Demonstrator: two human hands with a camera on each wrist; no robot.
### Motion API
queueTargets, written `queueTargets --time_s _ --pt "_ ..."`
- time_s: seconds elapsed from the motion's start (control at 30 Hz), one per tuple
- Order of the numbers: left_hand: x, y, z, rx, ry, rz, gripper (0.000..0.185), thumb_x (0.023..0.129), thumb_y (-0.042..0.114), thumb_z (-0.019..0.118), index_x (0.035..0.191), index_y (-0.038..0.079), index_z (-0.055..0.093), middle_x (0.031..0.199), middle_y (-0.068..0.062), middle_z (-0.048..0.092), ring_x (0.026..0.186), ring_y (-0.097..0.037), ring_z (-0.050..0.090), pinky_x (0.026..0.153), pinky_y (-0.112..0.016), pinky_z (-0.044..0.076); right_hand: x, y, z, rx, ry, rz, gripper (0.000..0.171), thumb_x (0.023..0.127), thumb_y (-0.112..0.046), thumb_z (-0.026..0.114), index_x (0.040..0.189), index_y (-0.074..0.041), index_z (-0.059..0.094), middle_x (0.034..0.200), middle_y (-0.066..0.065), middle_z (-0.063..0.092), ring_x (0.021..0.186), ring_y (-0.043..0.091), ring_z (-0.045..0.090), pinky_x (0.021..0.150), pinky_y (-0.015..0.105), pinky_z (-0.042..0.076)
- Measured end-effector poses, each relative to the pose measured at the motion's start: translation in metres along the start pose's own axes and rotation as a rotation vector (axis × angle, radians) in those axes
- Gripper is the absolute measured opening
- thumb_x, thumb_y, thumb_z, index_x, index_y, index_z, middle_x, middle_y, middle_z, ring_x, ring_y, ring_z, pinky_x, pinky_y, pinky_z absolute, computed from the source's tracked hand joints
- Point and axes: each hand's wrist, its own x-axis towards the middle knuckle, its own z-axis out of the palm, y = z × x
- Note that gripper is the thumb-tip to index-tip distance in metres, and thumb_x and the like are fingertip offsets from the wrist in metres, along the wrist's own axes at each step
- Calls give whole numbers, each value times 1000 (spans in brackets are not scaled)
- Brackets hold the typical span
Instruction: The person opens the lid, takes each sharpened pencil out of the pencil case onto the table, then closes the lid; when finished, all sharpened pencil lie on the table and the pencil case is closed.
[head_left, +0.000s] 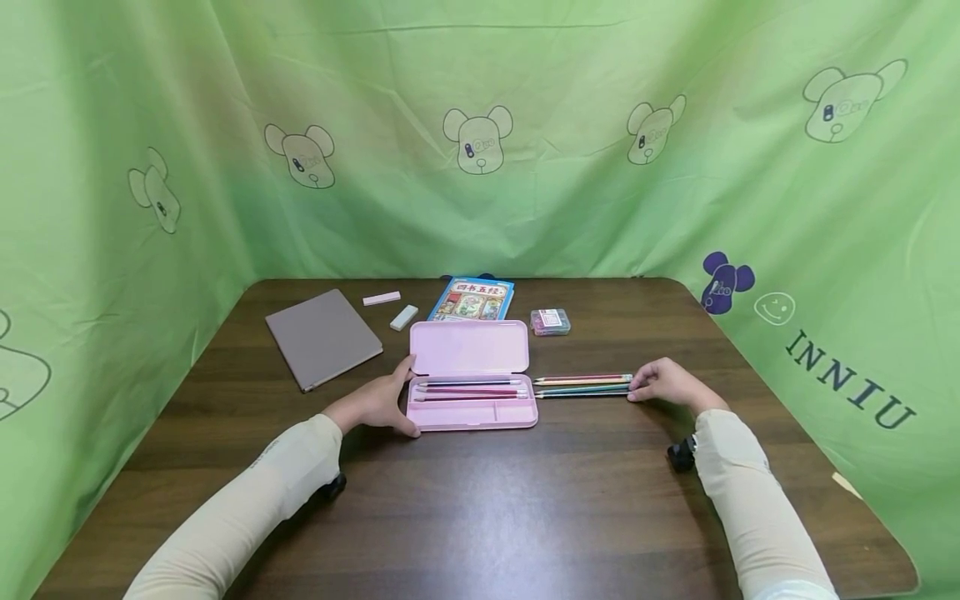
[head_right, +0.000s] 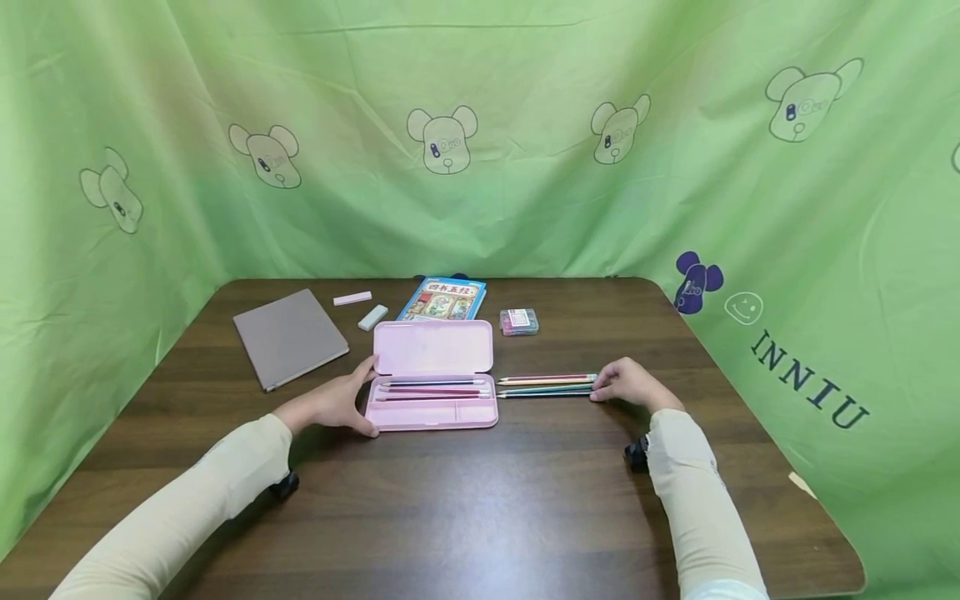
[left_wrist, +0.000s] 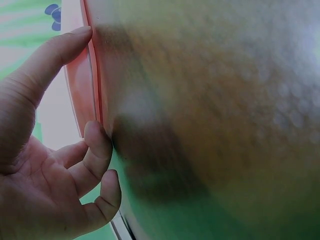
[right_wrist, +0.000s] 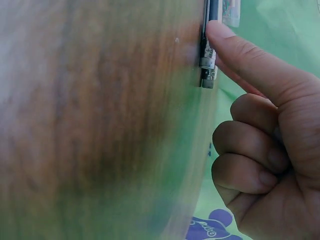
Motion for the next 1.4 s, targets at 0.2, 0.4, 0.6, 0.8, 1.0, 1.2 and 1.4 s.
queueTargets --time_s 0.2,0.4,0.6,0.8,1.0,1.2,1.4 --pt "1 0 0 -4 -3 -2 125 59 36 86 146 2 3 143 -16 41 125 -30 44 104 -45 32 2 -4 -1 39 27 14 22 72 -16 78 82 2 69 68 -2 66 59 3 44 58 21 38" --pt "1 -2 0 -4 -18 -21 126 59 37 86 147 4 1 143 -16 40 125 -30 43 104 -46 32 8 -17 2 44 17 5 22 74 -18 77 84 0 69 66 -1 65 57 4 45 58 23 40" --pt "1 -2 0 -10 -11 -19 126 59 36 86 147 3 2 143 -16 41 125 -30 43 104 -46 33 18 -33 10 59 3 -45 20 74 -18 77 83 -2 70 61 -5 61 55 3 44 55 22 39" --pt "1 -1 1 -3 -5 -29 127 58 37 86 147 4 2 141 -11 44 124 -28 44 102 -44 34 29 -50 20 66 4 -98 19 74 -19 77 83 -5 71 51 -9 43 47 2 31 49 22 32" --pt "2 -2 3 -10 0 -28 126 58 37 86 147 4 3 141 -11 44 124 -28 45 103 -44 34 40 -71 31 85 8 -145 17 74 -20 77 82 -6 71 52 -9 47 48 2 31 50 22 32" --pt "1 -2 3 -14 4 -24 126 58 36 87 147 4 3 142 -13 43 125 -28 44 103 -44 34 47 -89 42 90 -13 -207 24 73 -18 77 89 -1 71 51 -9 37 47 0 28 51 22 29" --pt "1 -1 3 -12 7 -24 126 58 36 87 147 4 4 141 -14 43 123 -27 45 103 -44 34 54 -103 51 57 -57 -251 23 74 -18 77 90 -3 72 53 -8 37 49 2 30 51 22 30"
